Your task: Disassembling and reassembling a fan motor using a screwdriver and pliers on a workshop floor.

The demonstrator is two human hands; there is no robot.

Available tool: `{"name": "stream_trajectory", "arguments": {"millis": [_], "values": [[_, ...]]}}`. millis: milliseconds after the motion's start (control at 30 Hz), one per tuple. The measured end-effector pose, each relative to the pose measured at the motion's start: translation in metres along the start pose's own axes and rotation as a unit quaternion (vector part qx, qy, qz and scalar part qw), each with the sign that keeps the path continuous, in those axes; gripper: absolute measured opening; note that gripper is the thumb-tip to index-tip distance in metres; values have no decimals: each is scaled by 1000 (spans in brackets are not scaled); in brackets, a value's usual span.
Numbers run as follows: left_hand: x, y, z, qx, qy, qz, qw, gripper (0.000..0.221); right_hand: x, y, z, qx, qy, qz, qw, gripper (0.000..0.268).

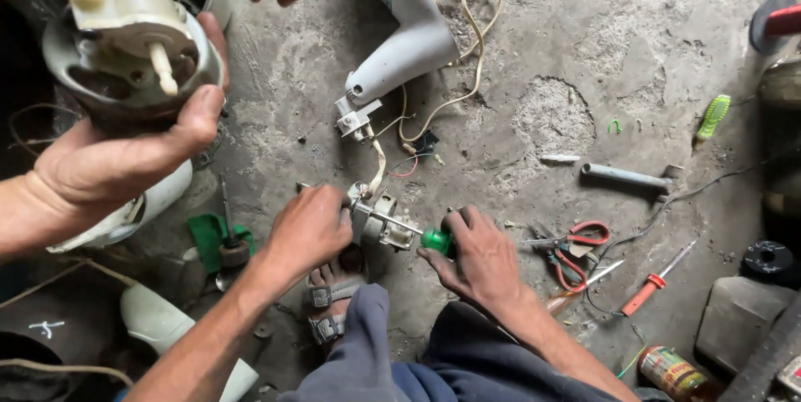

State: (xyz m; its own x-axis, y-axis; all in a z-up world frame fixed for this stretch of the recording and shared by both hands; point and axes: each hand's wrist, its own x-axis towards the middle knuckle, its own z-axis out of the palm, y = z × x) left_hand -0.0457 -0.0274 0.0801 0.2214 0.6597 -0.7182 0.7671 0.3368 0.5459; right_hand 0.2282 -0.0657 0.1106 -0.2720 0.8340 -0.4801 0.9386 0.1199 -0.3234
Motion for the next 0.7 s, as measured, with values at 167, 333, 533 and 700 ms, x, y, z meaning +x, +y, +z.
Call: {"name": "stream_trajectory", "arguments": {"millis": [167,333,533,700], "values": [[0,-1,-7,-20,24,17,999,31,10,-15,-24,22,-63,37,997,37],[-17,-6,-7,-40,49,16,998,30,9,-15,-25,-37,-76,26,996,43],[-18,-38,-22,-42,184,-45,981,30,15,-20,-30,-22,-92,22,995,41],[-9,-36,3,-200,287,184,919,17,14,-3,-13,12,-105,19,994,38]]}}
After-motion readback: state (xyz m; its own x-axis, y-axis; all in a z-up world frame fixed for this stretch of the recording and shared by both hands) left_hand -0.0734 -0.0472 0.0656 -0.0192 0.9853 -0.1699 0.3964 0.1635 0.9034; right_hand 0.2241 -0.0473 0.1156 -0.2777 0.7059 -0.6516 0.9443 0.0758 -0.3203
